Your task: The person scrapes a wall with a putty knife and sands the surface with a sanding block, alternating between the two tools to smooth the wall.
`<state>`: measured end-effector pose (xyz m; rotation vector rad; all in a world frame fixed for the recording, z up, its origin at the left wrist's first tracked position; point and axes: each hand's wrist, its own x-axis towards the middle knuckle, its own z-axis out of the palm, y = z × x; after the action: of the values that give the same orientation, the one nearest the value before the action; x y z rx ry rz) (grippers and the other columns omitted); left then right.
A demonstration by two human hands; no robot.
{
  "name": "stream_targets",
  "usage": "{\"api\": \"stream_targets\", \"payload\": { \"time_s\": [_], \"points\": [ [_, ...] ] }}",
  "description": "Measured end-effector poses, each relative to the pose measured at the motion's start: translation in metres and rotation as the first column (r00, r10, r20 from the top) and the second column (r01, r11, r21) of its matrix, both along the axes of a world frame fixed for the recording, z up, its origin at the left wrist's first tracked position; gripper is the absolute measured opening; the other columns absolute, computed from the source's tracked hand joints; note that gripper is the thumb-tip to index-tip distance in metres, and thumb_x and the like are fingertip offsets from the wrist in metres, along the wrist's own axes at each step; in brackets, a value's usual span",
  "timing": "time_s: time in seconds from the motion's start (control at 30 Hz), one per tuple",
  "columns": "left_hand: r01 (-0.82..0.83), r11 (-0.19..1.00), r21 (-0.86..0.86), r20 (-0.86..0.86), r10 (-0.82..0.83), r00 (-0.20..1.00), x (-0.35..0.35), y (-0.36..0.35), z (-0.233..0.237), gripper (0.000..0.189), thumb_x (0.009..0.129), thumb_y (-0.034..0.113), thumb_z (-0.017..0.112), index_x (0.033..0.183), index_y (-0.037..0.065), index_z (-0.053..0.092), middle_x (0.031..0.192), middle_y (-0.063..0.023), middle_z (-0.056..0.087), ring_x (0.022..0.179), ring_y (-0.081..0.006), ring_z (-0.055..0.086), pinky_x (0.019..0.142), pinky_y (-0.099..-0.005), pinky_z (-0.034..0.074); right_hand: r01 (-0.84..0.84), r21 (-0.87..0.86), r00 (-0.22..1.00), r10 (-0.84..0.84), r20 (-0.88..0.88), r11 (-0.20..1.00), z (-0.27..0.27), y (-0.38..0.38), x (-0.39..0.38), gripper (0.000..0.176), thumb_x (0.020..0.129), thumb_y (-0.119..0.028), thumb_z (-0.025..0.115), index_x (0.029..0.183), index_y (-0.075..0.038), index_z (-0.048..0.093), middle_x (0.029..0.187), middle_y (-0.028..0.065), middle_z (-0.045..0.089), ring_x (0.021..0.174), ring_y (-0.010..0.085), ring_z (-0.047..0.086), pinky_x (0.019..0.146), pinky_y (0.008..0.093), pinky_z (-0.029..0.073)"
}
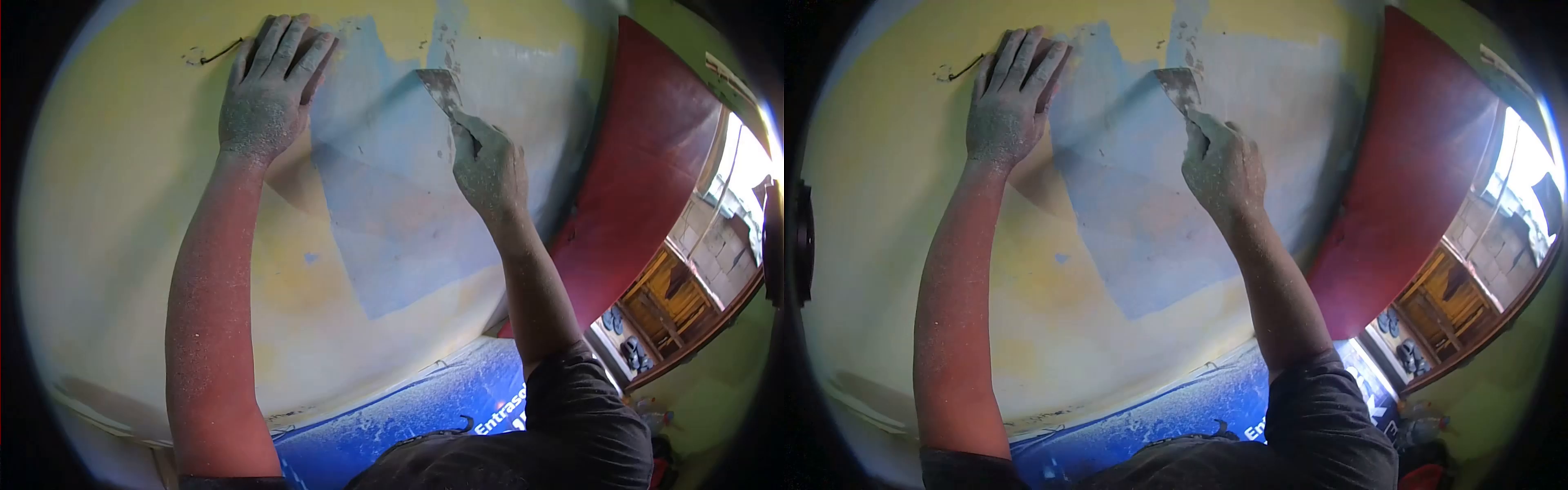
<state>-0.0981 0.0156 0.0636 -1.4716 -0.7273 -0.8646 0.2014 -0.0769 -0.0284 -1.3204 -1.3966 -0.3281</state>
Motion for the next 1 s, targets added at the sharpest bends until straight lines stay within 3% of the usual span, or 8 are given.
{"api": "stream_targets", "payload": {
  "time_s": [0.23,0.33,0.53,1.0],
  "points": [
    [0.010,1.000,-0.005,0.003,-0.010,1.000,-0.001,-0.002,0.006,0.064,0.108,0.034,0.072,0.169,0.037,0.053,0.178,-0.0006,0.045,0.165,-0.0252,0.041,0.132,-0.0567,0.038,-0.028,0.145,1.000,0.026,0.016,0.989,-0.011,0.007,0.002,0.032,0.108,-0.021,0.063,0.133,-0.017,0.082,0.105,0.0239,0.079,0.103,0.0479,0.076,0.089,0.0570,0.060],
    [0.005,1.000,-0.014,-0.008,-0.005,1.000,-0.001,-0.002,0.002,0.064,0.108,0.034,0.073,0.169,0.037,0.054,0.178,-0.0012,0.046,0.165,-0.0263,0.041,0.132,-0.0575,0.038,0.009,0.091,1.000,-0.006,-0.028,0.996,0.014,0.013,0.001,0.030,0.109,-0.022,0.063,0.131,-0.016,0.083,0.106,0.0248,0.079,0.101,0.0489,0.076,0.089,0.0573,0.061],
    [0.020,1.000,-0.006,-0.005,-0.020,1.000,0.000,-0.006,0.007,0.061,0.108,0.035,0.072,0.168,0.036,0.056,0.177,-0.0022,0.046,0.164,-0.0271,0.042,0.131,-0.0584,0.039,-0.009,0.108,0.999,0.005,0.037,0.994,-0.009,0.001,0.002,0.030,0.109,-0.023,0.062,0.129,-0.016,0.083,0.106,0.0268,0.078,0.096,0.0517,0.076,0.086,0.0591,0.060],
    [0.010,1.000,0.000,-0.018,-0.010,1.000,0.001,-0.005,0.007,0.060,0.108,0.036,0.072,0.167,0.034,0.057,0.177,-0.0021,0.047,0.165,-0.0275,0.041,0.130,-0.0587,0.039,-0.010,0.076,1.000,0.010,-0.006,0.997,-0.003,0.002,0.006,0.031,0.107,-0.022,0.064,0.131,-0.016,0.083,0.104,0.0249,0.078,0.099,0.0474,0.077,0.088,0.0571,0.061]
  ]
}}
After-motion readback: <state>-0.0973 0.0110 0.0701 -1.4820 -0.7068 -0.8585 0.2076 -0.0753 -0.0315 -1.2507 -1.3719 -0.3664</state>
